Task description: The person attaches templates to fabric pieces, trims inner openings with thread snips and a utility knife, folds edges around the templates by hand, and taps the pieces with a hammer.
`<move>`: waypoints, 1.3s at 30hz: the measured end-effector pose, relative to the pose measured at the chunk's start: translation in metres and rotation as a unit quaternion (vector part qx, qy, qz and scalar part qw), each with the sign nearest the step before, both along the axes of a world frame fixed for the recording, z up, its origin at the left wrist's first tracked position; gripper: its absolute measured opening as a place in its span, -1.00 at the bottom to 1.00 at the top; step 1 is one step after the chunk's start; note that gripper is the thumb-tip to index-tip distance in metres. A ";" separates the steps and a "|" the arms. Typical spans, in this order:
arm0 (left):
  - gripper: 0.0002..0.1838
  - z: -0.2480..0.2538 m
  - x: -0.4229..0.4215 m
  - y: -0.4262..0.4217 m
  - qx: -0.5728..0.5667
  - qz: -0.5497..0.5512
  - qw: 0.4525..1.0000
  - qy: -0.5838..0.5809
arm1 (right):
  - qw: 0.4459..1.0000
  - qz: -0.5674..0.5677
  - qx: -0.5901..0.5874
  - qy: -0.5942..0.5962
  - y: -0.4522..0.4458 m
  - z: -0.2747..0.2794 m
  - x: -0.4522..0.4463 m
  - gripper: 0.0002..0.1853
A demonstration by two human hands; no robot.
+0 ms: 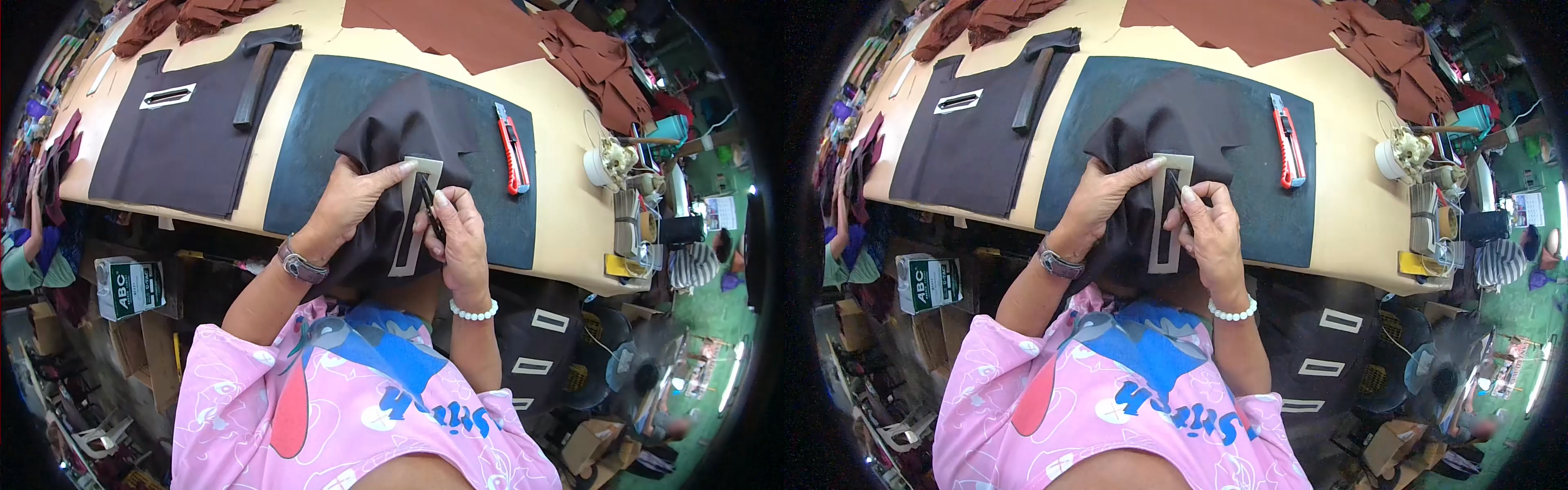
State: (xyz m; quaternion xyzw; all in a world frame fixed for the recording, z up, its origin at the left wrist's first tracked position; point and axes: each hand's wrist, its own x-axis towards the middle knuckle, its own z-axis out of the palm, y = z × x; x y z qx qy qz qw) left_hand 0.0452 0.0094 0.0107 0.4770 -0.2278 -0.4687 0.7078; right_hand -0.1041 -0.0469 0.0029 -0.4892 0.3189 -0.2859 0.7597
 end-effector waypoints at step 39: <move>-0.69 -0.019 -0.036 0.006 -0.005 0.149 0.988 -0.051 | 0.991 -0.066 0.100 -0.063 0.048 0.002 0.004 -0.78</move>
